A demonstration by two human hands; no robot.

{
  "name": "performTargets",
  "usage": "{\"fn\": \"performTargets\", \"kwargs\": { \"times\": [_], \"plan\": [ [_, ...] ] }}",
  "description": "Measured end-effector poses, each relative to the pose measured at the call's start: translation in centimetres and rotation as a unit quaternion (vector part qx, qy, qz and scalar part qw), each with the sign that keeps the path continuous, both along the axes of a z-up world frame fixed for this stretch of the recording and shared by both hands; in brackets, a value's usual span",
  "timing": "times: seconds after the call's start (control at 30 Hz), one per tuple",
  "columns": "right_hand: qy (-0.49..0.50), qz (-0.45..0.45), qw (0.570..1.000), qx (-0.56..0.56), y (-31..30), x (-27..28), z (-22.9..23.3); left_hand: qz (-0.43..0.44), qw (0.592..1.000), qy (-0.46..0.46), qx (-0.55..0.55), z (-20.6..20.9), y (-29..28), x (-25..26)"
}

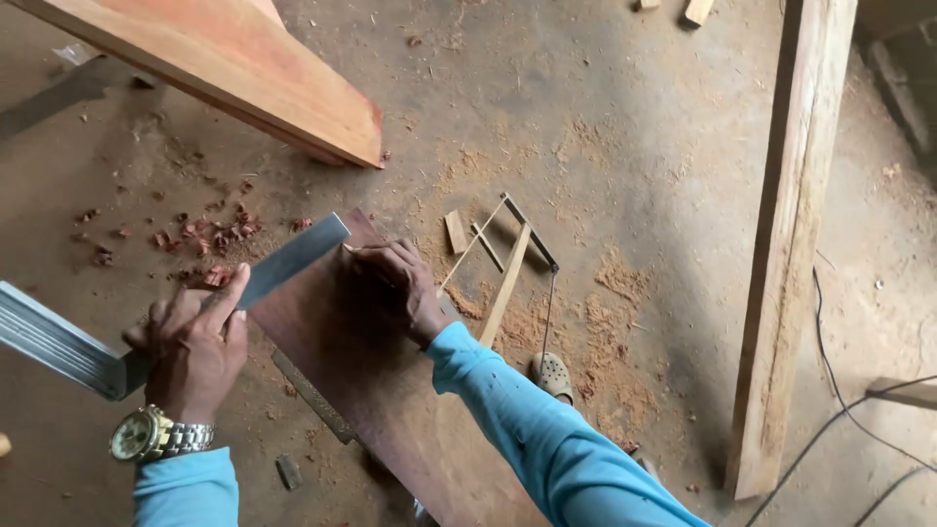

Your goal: Marking a wooden plank with a pencil using a try square for measurement.

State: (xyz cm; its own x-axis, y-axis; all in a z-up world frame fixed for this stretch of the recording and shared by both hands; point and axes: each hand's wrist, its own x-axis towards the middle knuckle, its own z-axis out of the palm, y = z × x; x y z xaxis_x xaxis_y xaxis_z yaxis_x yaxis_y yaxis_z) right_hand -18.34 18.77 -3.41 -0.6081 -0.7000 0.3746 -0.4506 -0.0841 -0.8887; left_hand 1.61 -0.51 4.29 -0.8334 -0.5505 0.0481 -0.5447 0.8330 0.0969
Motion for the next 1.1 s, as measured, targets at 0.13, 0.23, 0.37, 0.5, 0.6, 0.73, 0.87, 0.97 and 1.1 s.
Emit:
{"fn": "performTargets", "kwargs": {
  "times": [0.13, 0.23, 0.37, 0.5, 0.6, 0.73, 0.87, 0.97, 1.1],
  "plan": [
    [-0.005, 0.006, 1.000, 0.001, 0.4, 0.0, 0.4, 0.008, 1.000, -0.024, 0.002, -2.4, -1.1, 0.9],
    [-0.023, 0.020, 1.000, -0.002, 0.5, -0.3, 1.3, 0.003, 1.000, -0.014, -0.007, -0.7, -0.2, 0.1],
    [-0.019, 0.025, 0.999, 0.008, 1.1, -0.4, 1.2, -0.016, 0.998, 0.062, 0.029, 0.5, 0.9, -0.8],
    [0.016, 0.014, 1.000, 0.018, 0.6, -0.5, 0.9, -0.009, 0.999, 0.052, 0.006, 0.9, 1.3, -1.4],
    [-0.002, -0.014, 0.999, 0.032, 0.5, -0.5, -0.2, 0.011, 0.999, 0.038, 0.017, 0.5, 1.4, -1.4],
    [0.031, -0.012, 0.999, 0.025, 0.3, -0.6, -0.4, 0.002, 0.997, 0.073, 0.026, -0.1, 1.5, -1.0],
    [0.025, -0.030, 0.999, 0.020, 0.3, -0.6, -0.4, -0.007, 0.997, 0.075, 0.005, -0.7, 1.2, -1.1],
    [0.035, -0.038, 0.998, 0.028, 0.3, -0.6, -0.4, -0.008, 0.997, 0.073, 0.002, -0.5, 1.3, -1.2],
    [0.028, -0.034, 0.999, 0.030, 0.5, -0.6, 0.1, -0.010, 0.997, 0.079, 0.013, -0.9, 1.2, -1.1]
  ]
}}
